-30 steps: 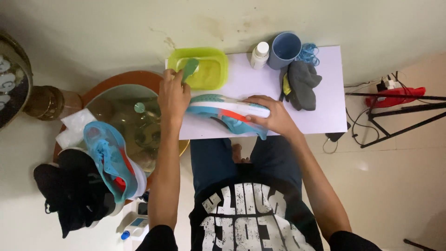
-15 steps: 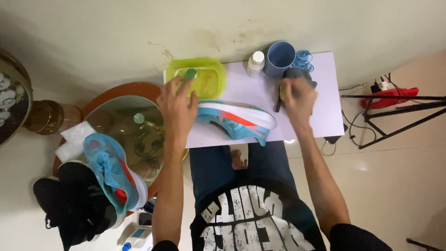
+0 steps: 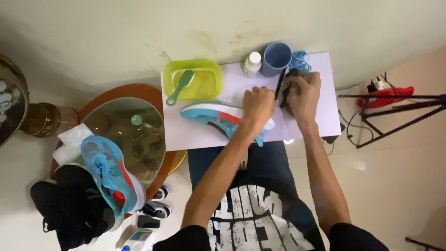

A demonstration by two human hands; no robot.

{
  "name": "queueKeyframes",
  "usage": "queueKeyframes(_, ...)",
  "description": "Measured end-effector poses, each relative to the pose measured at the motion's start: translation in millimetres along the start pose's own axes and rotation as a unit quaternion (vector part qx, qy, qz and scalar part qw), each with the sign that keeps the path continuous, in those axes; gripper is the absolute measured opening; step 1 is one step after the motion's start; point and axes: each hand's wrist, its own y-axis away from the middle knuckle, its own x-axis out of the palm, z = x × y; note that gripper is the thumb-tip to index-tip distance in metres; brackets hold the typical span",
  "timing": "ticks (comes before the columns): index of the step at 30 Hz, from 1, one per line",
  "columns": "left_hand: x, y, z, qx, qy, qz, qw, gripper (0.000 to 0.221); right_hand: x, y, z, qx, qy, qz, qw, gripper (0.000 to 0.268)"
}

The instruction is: Wiping and cleaning the upper part of a sneaker using a cloth and a small brush.

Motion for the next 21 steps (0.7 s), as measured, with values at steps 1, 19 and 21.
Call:
queueKeyframes(1, 16, -13, -4, -0.001, -0.001, -0.004, 1.0, 0.007, 1, -3, -1, -0.004, -0.001, -0.001, 1.0, 0.02)
queueKeyframes(19, 27, -46, -33, -0.084, -0.017, 0.03, 0.996, 0.016, -4, 10, -2, 0.067, -0.082, -0.067, 0.992, 0.026)
queueKeyframes(21, 2, -36, -34, -0.068, 0.028, 0.037, 0.997, 0.006, -4, 11, 1, 0.062, -0.09, -0.081, 0.991, 0.03)
